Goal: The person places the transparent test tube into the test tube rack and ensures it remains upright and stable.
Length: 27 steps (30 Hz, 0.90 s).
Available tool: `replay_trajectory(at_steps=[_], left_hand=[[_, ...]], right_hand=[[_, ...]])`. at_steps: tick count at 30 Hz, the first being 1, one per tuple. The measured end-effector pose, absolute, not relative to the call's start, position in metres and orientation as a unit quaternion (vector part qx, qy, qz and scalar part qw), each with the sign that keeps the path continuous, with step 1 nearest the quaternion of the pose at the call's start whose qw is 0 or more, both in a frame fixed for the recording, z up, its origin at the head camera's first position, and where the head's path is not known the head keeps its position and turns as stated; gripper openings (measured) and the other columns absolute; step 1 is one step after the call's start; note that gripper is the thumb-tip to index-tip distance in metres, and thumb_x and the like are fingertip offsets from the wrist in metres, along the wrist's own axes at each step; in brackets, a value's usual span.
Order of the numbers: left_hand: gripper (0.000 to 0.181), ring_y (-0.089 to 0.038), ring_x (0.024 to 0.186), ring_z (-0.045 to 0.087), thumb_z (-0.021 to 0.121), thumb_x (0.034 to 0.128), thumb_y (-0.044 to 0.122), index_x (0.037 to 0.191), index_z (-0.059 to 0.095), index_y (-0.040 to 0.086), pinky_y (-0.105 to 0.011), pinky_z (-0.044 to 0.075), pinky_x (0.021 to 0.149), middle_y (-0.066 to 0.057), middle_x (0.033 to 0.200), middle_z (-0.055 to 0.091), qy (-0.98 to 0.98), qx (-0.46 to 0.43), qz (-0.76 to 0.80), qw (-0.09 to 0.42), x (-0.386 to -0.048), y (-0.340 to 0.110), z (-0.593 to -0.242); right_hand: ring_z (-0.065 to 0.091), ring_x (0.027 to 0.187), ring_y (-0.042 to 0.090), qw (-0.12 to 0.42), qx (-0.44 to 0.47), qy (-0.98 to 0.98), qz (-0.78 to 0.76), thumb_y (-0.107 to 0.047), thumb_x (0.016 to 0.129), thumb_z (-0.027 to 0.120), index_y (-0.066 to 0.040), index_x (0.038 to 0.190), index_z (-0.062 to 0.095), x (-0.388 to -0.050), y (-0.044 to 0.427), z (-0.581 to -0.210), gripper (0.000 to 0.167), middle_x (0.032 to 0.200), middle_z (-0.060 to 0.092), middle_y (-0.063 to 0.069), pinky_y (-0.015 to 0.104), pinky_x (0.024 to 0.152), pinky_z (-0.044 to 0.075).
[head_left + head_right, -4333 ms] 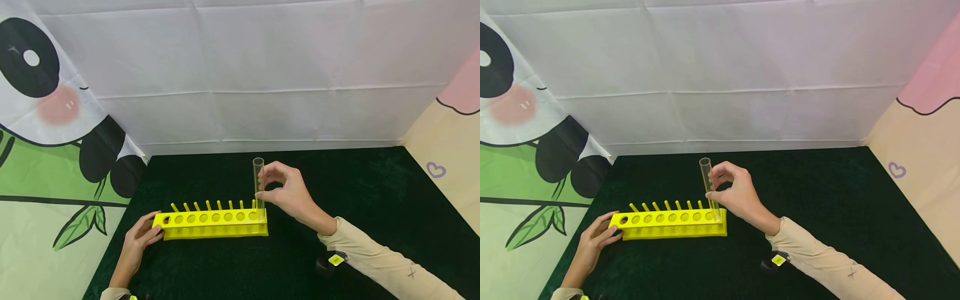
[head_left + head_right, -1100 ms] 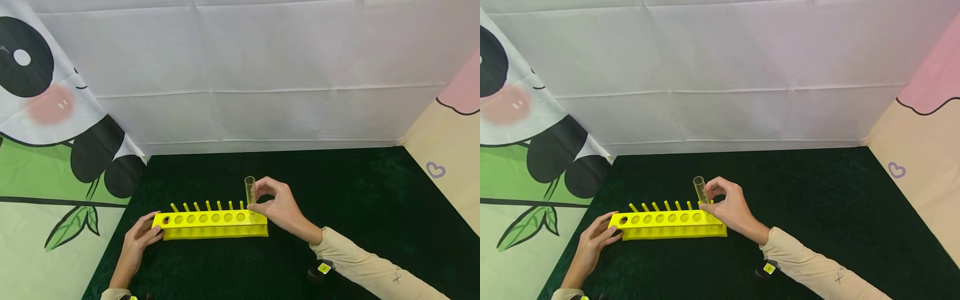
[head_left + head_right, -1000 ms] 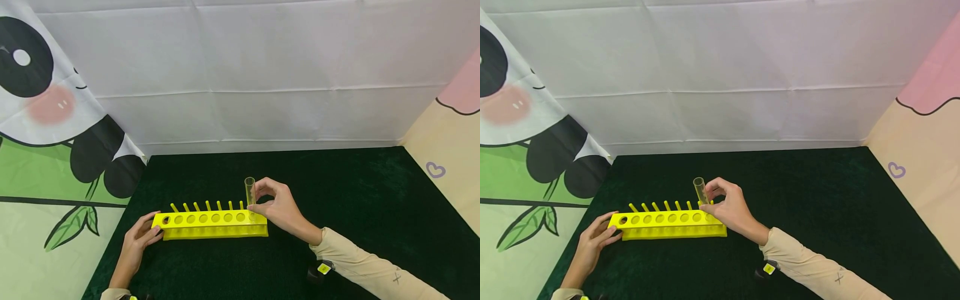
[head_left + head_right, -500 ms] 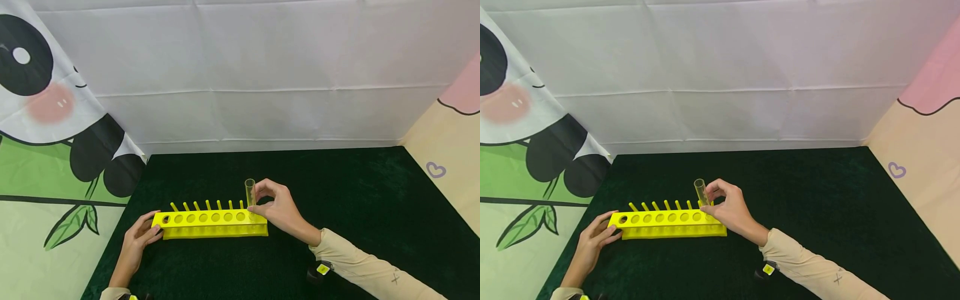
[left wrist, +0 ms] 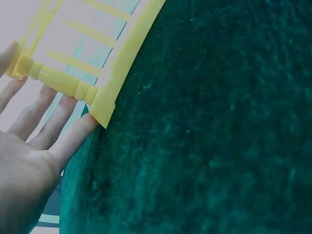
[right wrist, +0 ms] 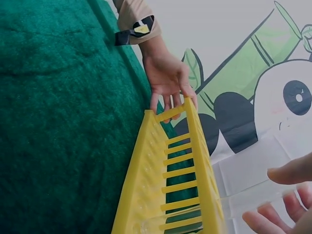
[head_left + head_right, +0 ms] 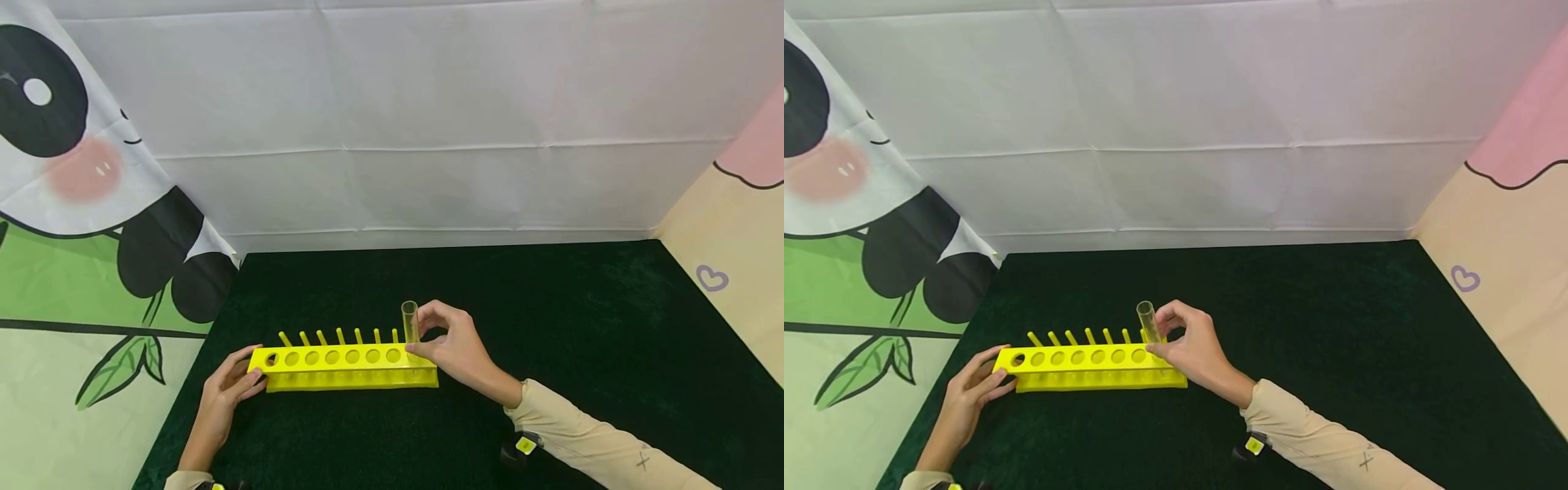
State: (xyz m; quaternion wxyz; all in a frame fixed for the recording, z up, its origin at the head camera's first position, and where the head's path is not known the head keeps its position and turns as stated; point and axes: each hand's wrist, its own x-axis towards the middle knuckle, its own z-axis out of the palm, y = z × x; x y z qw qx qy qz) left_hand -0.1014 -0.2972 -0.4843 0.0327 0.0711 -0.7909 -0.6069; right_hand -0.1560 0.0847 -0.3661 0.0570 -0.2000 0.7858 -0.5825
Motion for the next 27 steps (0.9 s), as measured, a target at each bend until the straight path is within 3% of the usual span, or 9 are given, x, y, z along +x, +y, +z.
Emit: replay_trajectory(at_steps=[4,18,21,27], left_hand=[[0.049,-0.005,0.103,0.059,0.053,0.0978,0.026,0.138,0.040,0.001,-0.030,0.054,0.081,-0.001,0.124,0.054,-0.792,0.070,-0.606,0.031,-0.101,-0.296,-0.484],[0.052,0.000,0.102,0.057,0.053,0.0977,0.031,0.141,0.038,0.006,-0.027,0.054,0.081,-0.014,0.131,0.047,-0.811,0.083,-0.578,0.025,-0.103,-0.299,-0.488],[0.053,-0.003,0.106,0.055,0.053,0.0971,0.034,0.143,0.038,0.011,-0.034,0.051,0.089,-0.014,0.132,0.048,-0.835,0.083,-0.544,0.016,-0.102,-0.300,-0.487],[0.063,-0.033,0.127,0.038,0.060,0.0927,0.037,0.145,0.034,0.016,-0.062,0.036,0.097,-0.015,0.141,0.042,-0.892,0.059,-0.448,0.013,-0.097,-0.306,-0.482]], right_hand=[[0.059,0.089,0.030,0.057,-0.198,0.789,-0.579,0.006,0.074,0.072,0.001,0.099,0.058,-0.155,0.085,-0.371,0.029,0.097,0.058,0.013,0.039,0.071,0.055],[0.060,0.093,0.029,0.066,-0.196,0.798,-0.566,0.003,0.077,0.073,-0.002,0.099,0.058,-0.158,0.086,-0.383,0.027,0.101,0.060,0.011,0.037,0.074,0.055],[0.059,0.095,0.029,0.077,-0.200,0.796,-0.566,-0.001,0.079,0.073,-0.004,0.102,0.058,-0.164,0.092,-0.399,0.028,0.102,0.061,0.010,0.038,0.076,0.055],[0.057,0.104,0.021,0.046,-0.217,0.819,-0.530,-0.013,0.083,0.073,-0.012,0.113,0.059,-0.170,0.112,-0.420,0.033,0.113,0.059,0.003,0.036,0.082,0.054]])
